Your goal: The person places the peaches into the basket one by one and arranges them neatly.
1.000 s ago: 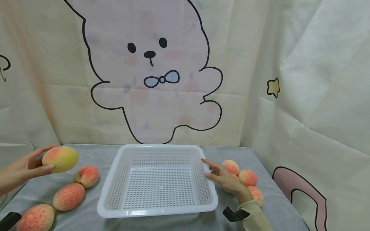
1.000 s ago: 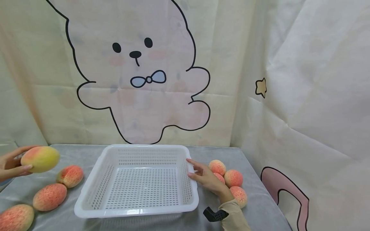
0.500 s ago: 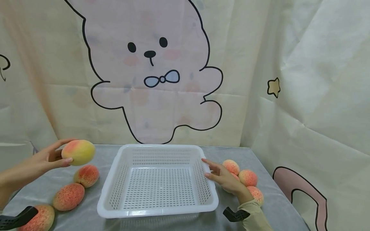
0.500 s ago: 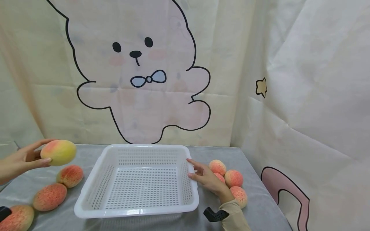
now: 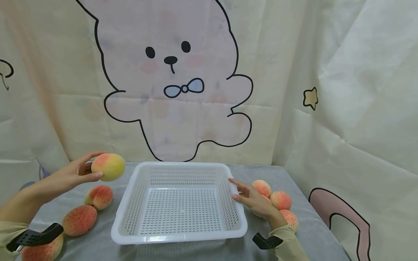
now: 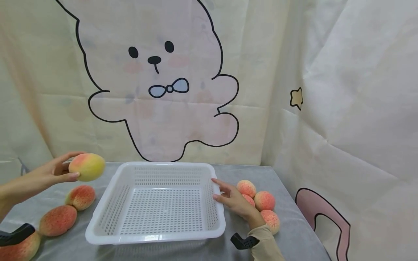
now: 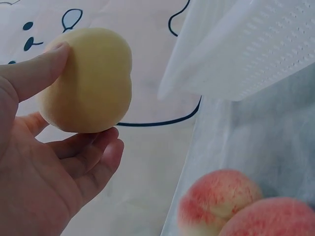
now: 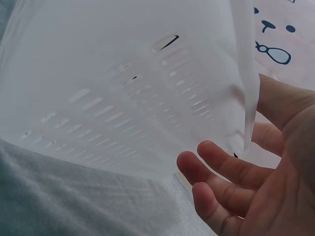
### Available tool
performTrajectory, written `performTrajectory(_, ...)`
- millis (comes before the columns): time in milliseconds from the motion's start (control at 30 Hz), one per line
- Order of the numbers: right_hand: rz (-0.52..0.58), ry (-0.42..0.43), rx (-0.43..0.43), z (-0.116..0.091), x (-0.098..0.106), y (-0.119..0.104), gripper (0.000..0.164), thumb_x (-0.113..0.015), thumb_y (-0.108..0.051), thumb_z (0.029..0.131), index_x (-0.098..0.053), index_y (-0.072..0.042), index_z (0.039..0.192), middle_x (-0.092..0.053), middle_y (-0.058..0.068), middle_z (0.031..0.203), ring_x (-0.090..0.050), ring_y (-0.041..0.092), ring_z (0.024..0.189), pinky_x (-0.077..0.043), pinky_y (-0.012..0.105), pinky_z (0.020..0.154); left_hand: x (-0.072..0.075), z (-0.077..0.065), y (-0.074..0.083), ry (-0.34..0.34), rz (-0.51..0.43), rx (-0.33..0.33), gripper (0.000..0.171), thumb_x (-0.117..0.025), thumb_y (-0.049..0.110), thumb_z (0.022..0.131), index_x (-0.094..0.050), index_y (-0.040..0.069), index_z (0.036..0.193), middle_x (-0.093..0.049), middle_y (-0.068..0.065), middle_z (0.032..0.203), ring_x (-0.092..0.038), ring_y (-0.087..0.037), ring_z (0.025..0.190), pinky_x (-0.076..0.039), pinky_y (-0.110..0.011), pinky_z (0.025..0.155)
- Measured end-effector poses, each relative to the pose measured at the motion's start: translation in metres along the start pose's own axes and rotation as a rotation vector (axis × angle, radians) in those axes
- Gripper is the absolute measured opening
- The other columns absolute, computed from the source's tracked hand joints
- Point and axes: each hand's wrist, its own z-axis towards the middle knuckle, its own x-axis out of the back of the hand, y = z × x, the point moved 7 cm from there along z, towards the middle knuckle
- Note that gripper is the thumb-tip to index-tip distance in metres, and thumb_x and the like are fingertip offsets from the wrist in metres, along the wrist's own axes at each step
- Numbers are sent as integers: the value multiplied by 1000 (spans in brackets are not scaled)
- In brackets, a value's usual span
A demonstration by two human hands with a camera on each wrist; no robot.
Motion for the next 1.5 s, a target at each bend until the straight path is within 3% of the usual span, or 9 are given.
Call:
performTrajectory(200, -22, 11, -12, 2, 3, 1, 70, -58, -20, 104, -21, -9, 162, -44, 28, 153, -63, 22, 118, -57, 28, 92, -9, 13, 10, 20, 10, -18, 58, -55, 24, 105, -25, 19, 154, -59, -16, 135, -63, -2, 109, -52, -46, 88)
performTrajectory(367, -14, 6, -9, 5, 3, 0, 70, -59, -20, 103, -21, -9, 162, -44, 28, 153, -63, 19, 116, -57, 28, 91, -18, 24, 19, 7, 6, -45, 57, -56, 25, 104, -27, 21, 153, -59, -15, 135, -62, -2, 112, -52, -45, 90)
performTrajectory(667, -17, 21, -10, 4, 5, 1, 69, -59, -19, 103, -23, -9, 161, -43, 27, 154, -61, 17, 118, -56, 27, 92, -35, 48, 28, -42, -1, -44, 66, -59, 30, 102, -22, 16, 155, -57, -18, 140, -54, -40, 131, -47, -66, 98)
performTrajectory(1033, 22, -10, 14, 3, -1, 1, 70, -58, -18, 103, -21, -7, 161, -43, 31, 152, -63, 15, 116, -57, 27, 91, -52, 67, 26, -122, -13, -21, 67, -63, 30, 100, -26, 11, 152, -63, -16, 133, -56, -37, 128, -45, -67, 97)
performTrajectory(1267, 0, 1, 12, 2, 2, 3, 68, -58, -18, 103, -23, -8, 161, -42, 28, 155, -62, 16, 119, -56, 28, 93, -63, 85, 34, -159, 12, -28, 67, -64, 29, 100, -27, 4, 150, -66, -15, 125, -62, -25, 113, -50, -49, 97)
performTrajectory(1500, -12, 5, 10, 1, 3, 5, 68, -58, -18, 104, -23, -9, 161, -43, 28, 154, -62, 18, 118, -57, 29, 92, -76, 97, 45, -198, 75, -31, 61, -66, 29, 99, -33, 0, 141, -68, -12, 112, -64, -19, 100, -50, -40, 90)
